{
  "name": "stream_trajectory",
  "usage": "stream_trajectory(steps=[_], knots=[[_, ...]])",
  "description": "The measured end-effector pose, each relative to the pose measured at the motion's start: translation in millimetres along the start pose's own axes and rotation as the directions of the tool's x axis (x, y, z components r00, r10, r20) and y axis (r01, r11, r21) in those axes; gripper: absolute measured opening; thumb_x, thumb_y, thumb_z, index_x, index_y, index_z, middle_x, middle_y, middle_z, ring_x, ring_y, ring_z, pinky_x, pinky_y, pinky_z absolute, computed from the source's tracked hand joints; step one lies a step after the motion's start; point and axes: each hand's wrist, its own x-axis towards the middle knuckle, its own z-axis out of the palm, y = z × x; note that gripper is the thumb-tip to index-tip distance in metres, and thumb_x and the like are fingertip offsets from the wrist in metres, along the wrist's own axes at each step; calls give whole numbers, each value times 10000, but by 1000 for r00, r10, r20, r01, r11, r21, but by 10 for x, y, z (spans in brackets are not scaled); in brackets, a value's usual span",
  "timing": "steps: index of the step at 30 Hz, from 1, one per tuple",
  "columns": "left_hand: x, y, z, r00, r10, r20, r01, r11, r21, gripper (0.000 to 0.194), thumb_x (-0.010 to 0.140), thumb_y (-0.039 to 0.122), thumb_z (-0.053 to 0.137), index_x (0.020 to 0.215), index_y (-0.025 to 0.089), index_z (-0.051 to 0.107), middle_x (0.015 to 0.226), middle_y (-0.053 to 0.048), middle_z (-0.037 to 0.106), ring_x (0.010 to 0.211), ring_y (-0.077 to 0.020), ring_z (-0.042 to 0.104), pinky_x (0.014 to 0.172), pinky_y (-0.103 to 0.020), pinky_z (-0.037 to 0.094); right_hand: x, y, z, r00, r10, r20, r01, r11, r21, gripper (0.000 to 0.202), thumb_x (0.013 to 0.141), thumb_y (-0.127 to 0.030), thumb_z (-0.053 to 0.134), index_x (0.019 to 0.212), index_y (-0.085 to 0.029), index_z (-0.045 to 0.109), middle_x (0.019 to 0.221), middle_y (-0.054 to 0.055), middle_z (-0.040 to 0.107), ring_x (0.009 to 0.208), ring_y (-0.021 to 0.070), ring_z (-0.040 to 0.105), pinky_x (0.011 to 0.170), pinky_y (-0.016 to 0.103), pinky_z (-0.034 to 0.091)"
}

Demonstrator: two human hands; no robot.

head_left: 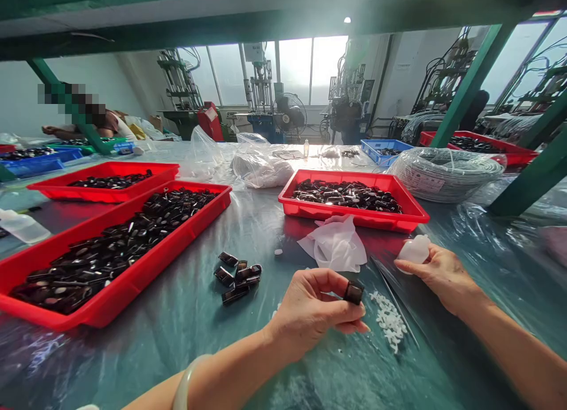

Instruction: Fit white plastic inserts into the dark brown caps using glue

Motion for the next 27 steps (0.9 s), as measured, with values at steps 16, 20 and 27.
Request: stream_trajectory(steps=[16,20,27], knots=[[31,70,-52,996,52,-72,-50,998,28,316,503,275,796,682,116,591,569,7,609,463,-115,607,406,-160,435,65,-1,-89,979,-106,-176,119,991,67,552,569,-223,689,1092,-187,514,930,111,648,832,257,629,608,330,507],[30,161,-98,978,134,-157,-130,991,40,255,547,232,771,687,120,589,580,10,618,458,-95,590,421,-160,432,-8,-162,-190,928,-198,-315,204,979,-16,776,584,-126,657,1292,-223,355,1280,164,471,1137,303,469,771,405,450],[24,253,-160,960,207,-190,-194,977,83,191,596,198,732,702,121,593,566,17,611,470,-88,583,435,-162,433,-672,-399,154,665,-734,-137,732,677,-74,376,706,-135,618,1055,-245,534,1023,78,570,957,231,545,760,357,455]])
